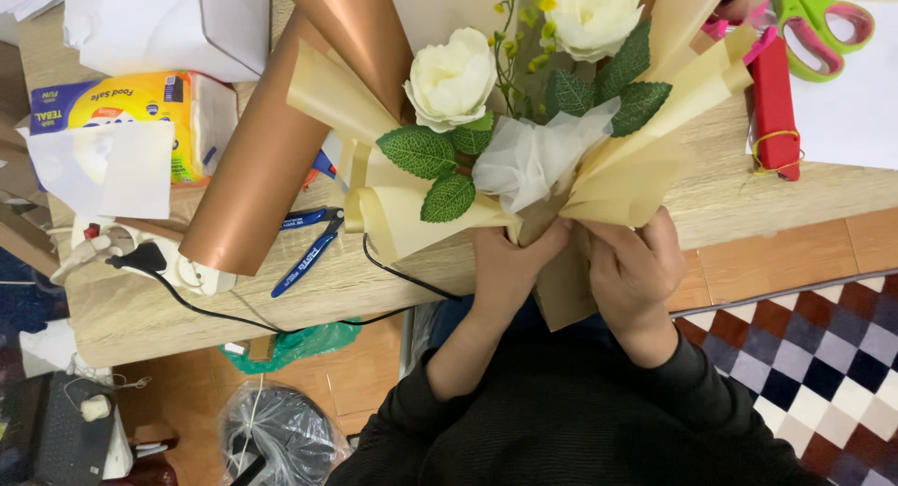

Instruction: The person wraps a small bouquet of artificial white roses and greenery in beige tissue paper. They fold and pleat the paper around the stems, then secure the wrapping with clear tape applied by hand.

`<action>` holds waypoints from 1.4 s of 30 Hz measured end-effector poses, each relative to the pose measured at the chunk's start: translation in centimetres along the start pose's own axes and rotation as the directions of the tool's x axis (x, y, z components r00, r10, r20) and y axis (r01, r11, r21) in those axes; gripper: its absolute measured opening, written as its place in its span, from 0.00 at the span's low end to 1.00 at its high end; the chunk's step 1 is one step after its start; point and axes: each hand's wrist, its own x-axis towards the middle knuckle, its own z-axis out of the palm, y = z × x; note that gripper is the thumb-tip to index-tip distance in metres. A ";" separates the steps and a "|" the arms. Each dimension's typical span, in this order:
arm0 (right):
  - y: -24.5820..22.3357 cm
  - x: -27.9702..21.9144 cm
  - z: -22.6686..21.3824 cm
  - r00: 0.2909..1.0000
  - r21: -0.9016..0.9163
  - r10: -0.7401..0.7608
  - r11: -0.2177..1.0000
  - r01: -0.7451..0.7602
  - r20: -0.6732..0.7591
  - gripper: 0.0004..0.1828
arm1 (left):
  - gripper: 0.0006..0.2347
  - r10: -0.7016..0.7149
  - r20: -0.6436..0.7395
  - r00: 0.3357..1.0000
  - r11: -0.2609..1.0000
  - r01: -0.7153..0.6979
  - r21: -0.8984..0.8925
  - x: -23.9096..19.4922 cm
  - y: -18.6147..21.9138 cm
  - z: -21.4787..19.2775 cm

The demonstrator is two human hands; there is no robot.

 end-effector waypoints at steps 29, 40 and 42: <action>1.4 -3.3 -1.3 0.877 0.181 0.437 0.863 -0.472 0.202 0.10 | 0.34 -0.117 -0.165 0.979 0.993 0.118 -0.001 -0.2 1.1 0.6; 3.9 -5.6 -1.7 0.887 0.166 0.411 0.879 -0.447 0.210 0.08 | 0.37 -0.191 -0.149 0.970 0.982 0.188 -0.035 -0.5 -0.7 0.0; 2.4 -4.1 -1.7 0.880 0.183 0.416 0.870 -0.458 0.228 0.09 | 0.36 -0.182 -0.145 0.972 0.983 0.180 -0.029 -0.6 0.3 0.3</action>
